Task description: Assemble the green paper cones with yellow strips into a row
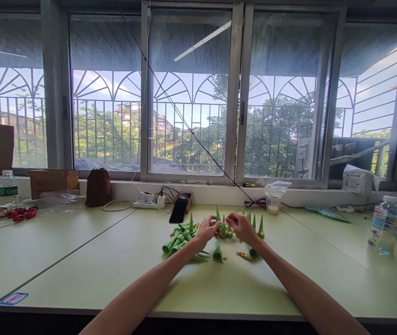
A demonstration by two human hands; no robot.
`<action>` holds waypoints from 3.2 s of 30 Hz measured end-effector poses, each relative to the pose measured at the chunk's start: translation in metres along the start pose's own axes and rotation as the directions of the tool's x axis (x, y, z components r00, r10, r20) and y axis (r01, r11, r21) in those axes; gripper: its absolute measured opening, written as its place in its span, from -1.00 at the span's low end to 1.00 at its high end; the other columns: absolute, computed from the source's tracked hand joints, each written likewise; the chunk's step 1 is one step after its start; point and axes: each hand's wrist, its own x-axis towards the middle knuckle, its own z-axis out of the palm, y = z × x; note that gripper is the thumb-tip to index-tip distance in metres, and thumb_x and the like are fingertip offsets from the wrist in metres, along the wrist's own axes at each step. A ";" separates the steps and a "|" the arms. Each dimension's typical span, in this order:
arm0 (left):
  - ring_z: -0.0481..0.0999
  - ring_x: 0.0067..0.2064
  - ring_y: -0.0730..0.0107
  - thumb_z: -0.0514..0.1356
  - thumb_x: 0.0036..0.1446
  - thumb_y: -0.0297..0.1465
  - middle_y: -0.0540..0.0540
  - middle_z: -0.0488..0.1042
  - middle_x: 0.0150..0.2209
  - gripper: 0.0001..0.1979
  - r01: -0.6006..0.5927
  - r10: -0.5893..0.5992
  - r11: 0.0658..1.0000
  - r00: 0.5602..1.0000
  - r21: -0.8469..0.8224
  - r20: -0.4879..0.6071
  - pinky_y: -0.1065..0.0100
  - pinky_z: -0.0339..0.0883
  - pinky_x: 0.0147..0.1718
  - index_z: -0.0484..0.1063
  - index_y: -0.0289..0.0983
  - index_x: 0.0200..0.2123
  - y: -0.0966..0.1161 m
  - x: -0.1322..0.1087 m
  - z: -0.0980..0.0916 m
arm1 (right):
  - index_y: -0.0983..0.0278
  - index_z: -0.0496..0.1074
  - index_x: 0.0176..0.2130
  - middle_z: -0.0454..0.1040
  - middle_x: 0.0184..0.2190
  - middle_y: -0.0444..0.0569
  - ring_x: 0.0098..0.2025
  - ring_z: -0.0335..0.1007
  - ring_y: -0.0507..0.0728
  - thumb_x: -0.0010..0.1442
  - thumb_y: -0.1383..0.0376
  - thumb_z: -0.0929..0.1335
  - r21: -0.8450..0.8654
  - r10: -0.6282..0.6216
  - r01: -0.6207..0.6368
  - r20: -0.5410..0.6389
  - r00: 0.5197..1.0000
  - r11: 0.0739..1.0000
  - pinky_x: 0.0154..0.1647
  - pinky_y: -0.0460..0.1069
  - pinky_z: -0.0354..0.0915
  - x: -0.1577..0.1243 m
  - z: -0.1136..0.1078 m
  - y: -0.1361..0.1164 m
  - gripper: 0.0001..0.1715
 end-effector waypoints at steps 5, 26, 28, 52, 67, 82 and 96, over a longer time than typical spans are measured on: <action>0.48 -0.49 0.47 0.36 -0.07 -0.14 -0.06 0.51 -0.39 -0.52 0.009 -0.004 0.998 0.998 -0.068 0.069 0.43 0.33 -0.51 0.32 -0.32 -0.21 -0.001 -0.001 0.001 | 0.30 0.43 -0.38 0.46 -0.51 -0.08 -0.50 0.27 0.03 0.24 0.19 0.25 0.058 -0.011 0.013 -0.033 0.999 0.998 -0.45 -0.10 0.12 0.000 -0.002 -0.003 -0.71; 0.50 -0.43 0.46 0.28 0.07 -0.25 -0.08 0.49 -0.34 -0.71 0.062 -0.053 0.993 0.995 -0.101 0.088 0.45 0.37 -0.46 0.39 -0.31 -0.22 0.010 -0.007 0.008 | 0.29 0.43 -0.38 0.49 -0.49 -0.07 -0.47 0.32 0.05 0.22 0.22 0.25 0.017 -0.026 0.027 -0.044 0.999 0.999 -0.41 -0.08 0.16 0.000 -0.001 0.000 -0.74; 0.50 -0.43 0.46 0.29 0.05 -0.23 -0.08 0.49 -0.35 -0.69 0.049 -0.041 0.994 0.996 -0.100 0.085 0.45 0.38 -0.46 0.40 -0.31 -0.22 0.010 -0.007 0.008 | 0.30 0.43 -0.40 0.47 -0.52 -0.09 -0.48 0.30 0.04 0.22 0.22 0.25 0.016 -0.024 0.025 -0.042 0.999 1.000 -0.42 -0.08 0.15 0.000 0.000 0.001 -0.74; 0.51 -0.48 0.43 0.32 -0.01 -0.18 -0.13 0.50 -0.30 -0.61 -0.049 0.049 0.998 0.999 0.041 -0.010 0.39 0.43 -0.55 0.40 -0.35 -0.23 -0.002 0.001 0.008 | 0.29 0.38 -0.45 0.36 -0.61 -0.14 -0.57 0.16 0.01 0.29 0.15 0.20 -0.029 -0.002 0.003 0.027 1.000 1.000 -0.51 -0.10 0.04 -0.002 0.003 -0.001 -0.61; 0.53 -0.46 0.38 0.20 0.06 -0.18 -0.15 0.53 -0.24 -0.66 -0.138 0.157 0.956 0.986 0.258 -0.054 0.40 0.41 -0.59 0.36 -0.30 -0.20 -0.007 0.004 0.003 | 0.29 0.39 -0.35 0.37 -0.61 -0.16 -0.57 0.21 0.03 0.23 0.21 0.28 -0.002 -0.025 0.025 0.042 0.999 1.000 -0.50 -0.10 0.08 -0.004 0.006 0.002 -0.79; 0.53 -0.40 0.40 0.07 0.17 -0.33 -0.09 0.53 -0.29 -0.83 -0.329 0.356 0.735 0.932 0.594 0.075 0.42 0.37 -0.43 0.35 -0.27 -0.20 0.000 -0.007 0.002 | 0.28 0.39 -0.38 0.40 -0.64 -0.14 -0.61 0.24 0.02 0.26 0.22 0.24 0.031 0.005 -0.008 0.103 0.995 0.999 -0.54 -0.11 0.10 -0.006 0.004 0.001 -0.75; 0.48 -0.36 0.40 0.07 0.18 -0.37 -0.09 0.51 -0.27 -0.83 -0.356 0.394 0.609 0.911 0.709 0.119 0.43 0.32 -0.40 0.36 -0.25 -0.17 -0.001 -0.009 0.001 | 0.28 0.37 -0.45 0.38 -0.66 -0.14 -0.63 0.22 0.01 0.29 0.22 0.21 -0.001 0.004 -0.004 0.105 0.994 1.000 -0.55 -0.12 0.11 -0.005 0.005 0.005 -0.67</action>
